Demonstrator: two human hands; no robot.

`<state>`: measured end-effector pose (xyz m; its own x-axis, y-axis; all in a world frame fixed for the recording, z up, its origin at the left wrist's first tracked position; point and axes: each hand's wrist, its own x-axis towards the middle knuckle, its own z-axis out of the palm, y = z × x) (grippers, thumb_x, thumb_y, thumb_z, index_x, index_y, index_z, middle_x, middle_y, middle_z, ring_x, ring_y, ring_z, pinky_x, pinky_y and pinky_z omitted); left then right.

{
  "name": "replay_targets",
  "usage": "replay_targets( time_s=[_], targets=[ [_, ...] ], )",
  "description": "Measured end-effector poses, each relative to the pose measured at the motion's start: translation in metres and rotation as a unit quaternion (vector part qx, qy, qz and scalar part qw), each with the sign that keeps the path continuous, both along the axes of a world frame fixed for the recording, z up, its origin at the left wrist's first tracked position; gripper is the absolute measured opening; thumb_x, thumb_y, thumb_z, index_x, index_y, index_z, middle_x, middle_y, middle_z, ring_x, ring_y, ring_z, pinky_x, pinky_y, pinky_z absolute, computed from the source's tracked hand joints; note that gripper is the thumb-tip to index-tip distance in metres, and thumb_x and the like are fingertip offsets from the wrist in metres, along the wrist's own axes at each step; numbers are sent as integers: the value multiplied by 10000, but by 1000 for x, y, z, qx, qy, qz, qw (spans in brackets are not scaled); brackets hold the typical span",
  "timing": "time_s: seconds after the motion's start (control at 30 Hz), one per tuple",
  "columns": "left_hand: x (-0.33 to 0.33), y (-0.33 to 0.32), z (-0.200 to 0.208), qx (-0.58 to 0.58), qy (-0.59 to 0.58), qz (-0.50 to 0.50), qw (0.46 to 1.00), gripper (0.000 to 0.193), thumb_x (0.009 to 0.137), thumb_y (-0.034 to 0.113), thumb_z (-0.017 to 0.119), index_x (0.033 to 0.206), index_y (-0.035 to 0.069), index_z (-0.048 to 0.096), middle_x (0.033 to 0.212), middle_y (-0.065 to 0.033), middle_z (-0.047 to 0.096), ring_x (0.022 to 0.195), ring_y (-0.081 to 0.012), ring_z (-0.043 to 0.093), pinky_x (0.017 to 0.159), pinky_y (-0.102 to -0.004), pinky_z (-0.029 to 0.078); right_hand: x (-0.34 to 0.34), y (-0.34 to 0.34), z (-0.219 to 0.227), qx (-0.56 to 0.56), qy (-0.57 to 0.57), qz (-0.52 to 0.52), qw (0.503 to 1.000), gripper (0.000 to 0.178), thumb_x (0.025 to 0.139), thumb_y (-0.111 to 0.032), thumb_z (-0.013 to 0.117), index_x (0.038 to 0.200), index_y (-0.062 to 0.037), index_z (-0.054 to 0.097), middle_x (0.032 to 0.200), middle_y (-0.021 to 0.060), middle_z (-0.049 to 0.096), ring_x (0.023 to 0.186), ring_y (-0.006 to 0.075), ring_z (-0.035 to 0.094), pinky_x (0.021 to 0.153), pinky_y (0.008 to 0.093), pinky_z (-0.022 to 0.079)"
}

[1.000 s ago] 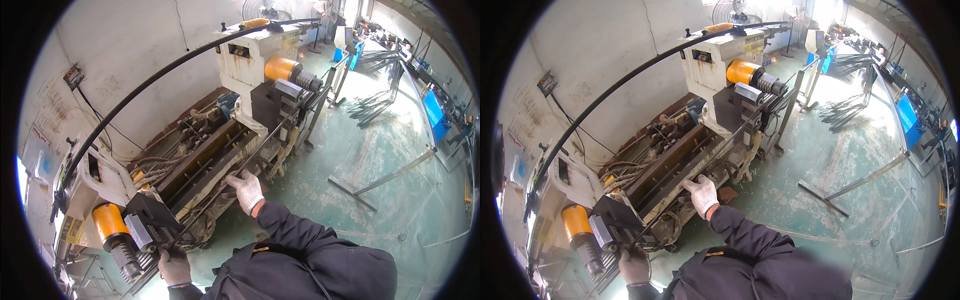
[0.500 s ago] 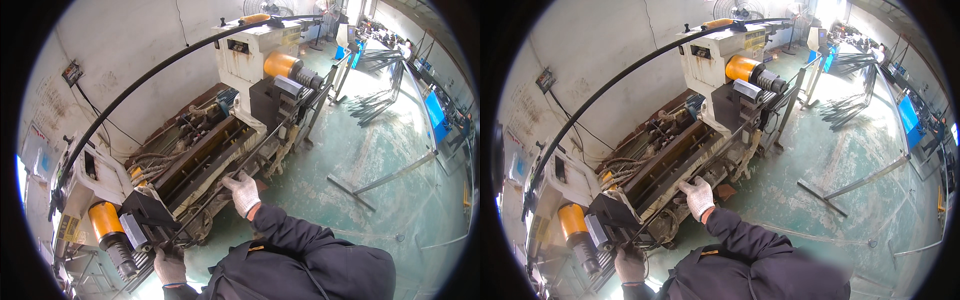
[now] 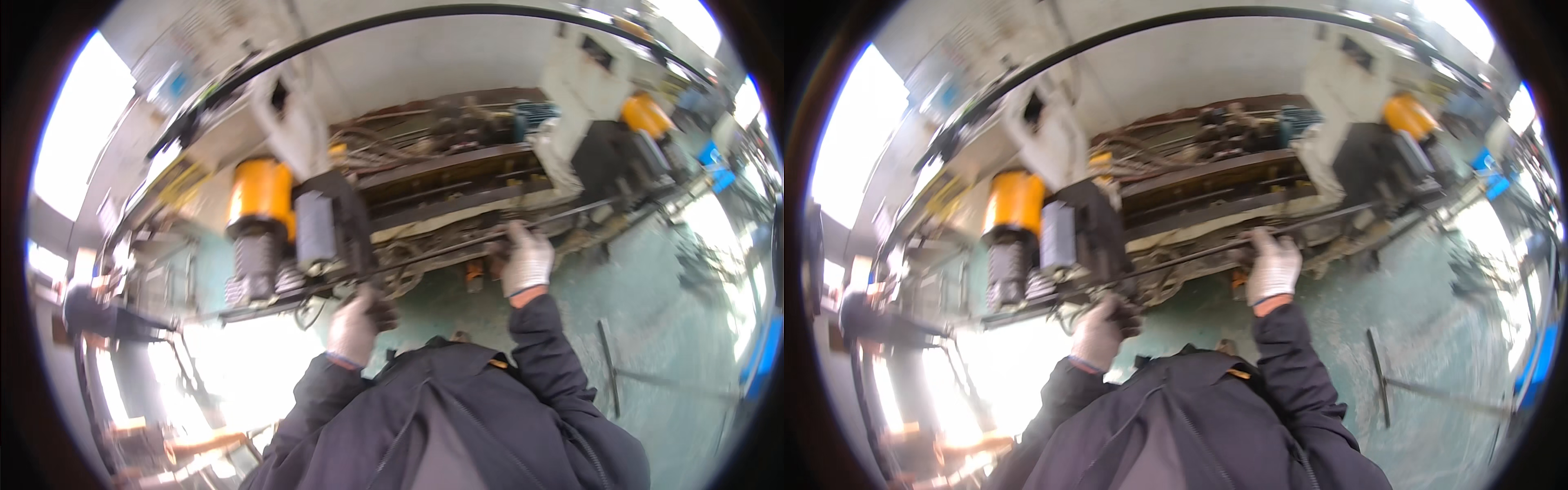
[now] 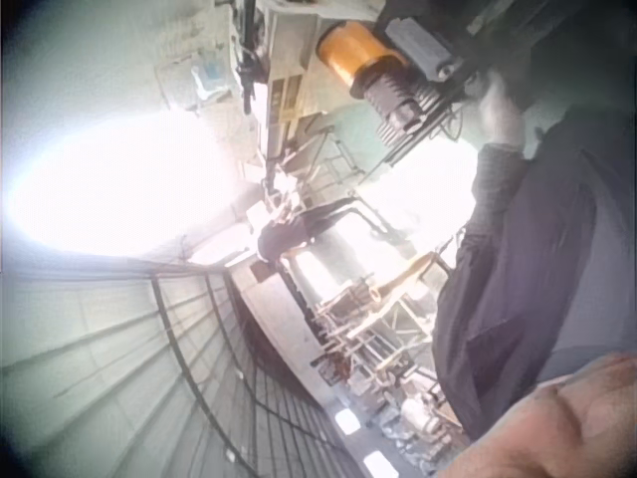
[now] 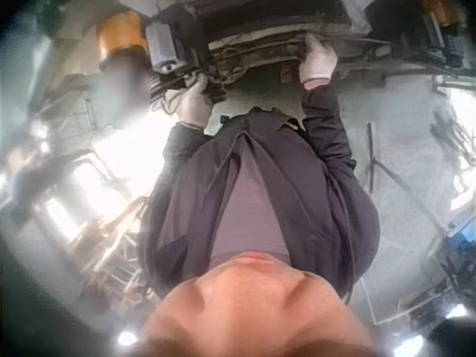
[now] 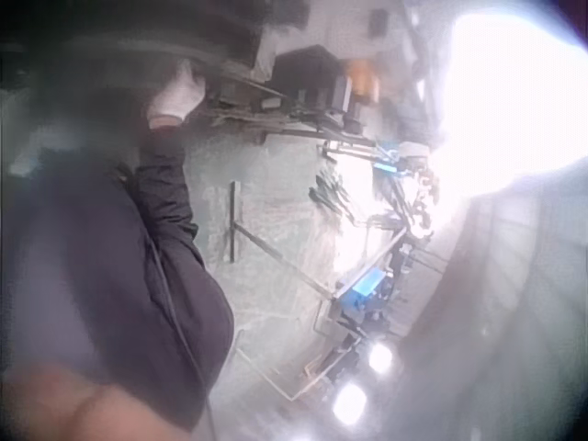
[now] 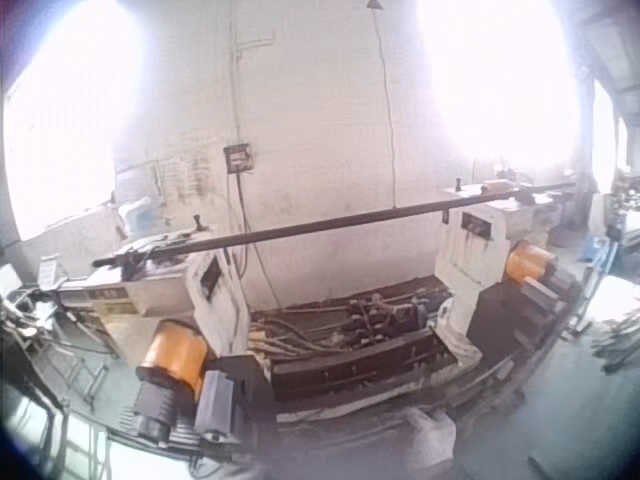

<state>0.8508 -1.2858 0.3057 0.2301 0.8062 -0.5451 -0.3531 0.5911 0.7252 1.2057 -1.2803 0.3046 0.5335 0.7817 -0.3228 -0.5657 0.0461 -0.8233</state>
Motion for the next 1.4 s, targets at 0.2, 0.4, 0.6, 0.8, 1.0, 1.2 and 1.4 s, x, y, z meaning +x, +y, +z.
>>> replay_targets(
  time_s=[0.2, 0.4, 0.6, 0.8, 1.0, 1.2, 1.4],
  targets=[
    [10, -8, 0, -23, -13, -2, 1000, 307, 1192, 303, 665, 1273, 7, 673, 1076, -170, 771, 906, -322, 780, 831, -486, 652, 4, 13, 4, 13, 15, -34, 999, 152, 1120, -107, 718, 1248, -60, 651, 1086, 129, 797, 840, 264, 796, 711, 394, 696],
    [8, -15, -10, -39, 38, -15, 998, 263, 1179, 261, 670, 1263, 12, 665, 1105, -175, 762, 936, -334, 778, 847, -498, 649, 12, 18, 4, 21, 1, -53, 998, 214, 1111, -94, 724, 1302, -51, 636, 1093, 136, 801, 871, 280, 803, 723, 418, 698],
    [7, -18, -21, -42, 37, -24, 998, 288, 1166, 259, 690, 1288, 0, 666, 1134, -186, 762, 960, -343, 774, 862, -499, 643, 6, 21, 1, 13, 2, -53, 999, 181, 1112, -79, 712, 1281, -52, 652, 1100, 127, 799, 928, 284, 811, 755, 423, 693],
    [2, -16, -34, -32, 49, -36, 998, 311, 1157, 278, 699, 1293, 0, 669, 1136, -197, 772, 963, -357, 774, 864, -508, 635, 1, 16, 8, 29, -12, -48, 998, 138, 1115, -92, 703, 1232, -29, 667, 1093, 135, 798, 947, 295, 817, 763, 429, 692],
    [0, -14, -47, -32, 37, -56, 997, 294, 1154, 257, 686, 1292, -3, 670, 1140, -185, 763, 938, -339, 774, 838, -491, 652, -7, 16, -2, 31, 10, -27, 999, 141, 1128, -149, 709, 1228, -52, 691, 1082, 115, 813, 936, 265, 808, 734, 415, 681],
    [-16, -11, -58, -58, 54, -60, 995, 286, 1157, 287, 679, 1251, 17, 664, 1092, -187, 765, 935, -365, 777, 827, -508, 648, -3, 21, -9, 14, -58, -62, 996, 188, 1079, -167, 760, 1193, -23, 719, 1056, 103, 810, 882, 244, 789, 695, 397, 662],
    [-46, -12, -91, -73, 47, -54, 995, 272, 1160, 255, 664, 1267, 5, 654, 1099, -189, 756, 912, -357, 766, 822, -514, 644, 2, 16, -8, -35, -50, -44, 997, 225, 1030, -245, 787, 1139, -53, 745, 886, 88, 752, 673, 230, 730, 580, 379, 585]
  ],
)
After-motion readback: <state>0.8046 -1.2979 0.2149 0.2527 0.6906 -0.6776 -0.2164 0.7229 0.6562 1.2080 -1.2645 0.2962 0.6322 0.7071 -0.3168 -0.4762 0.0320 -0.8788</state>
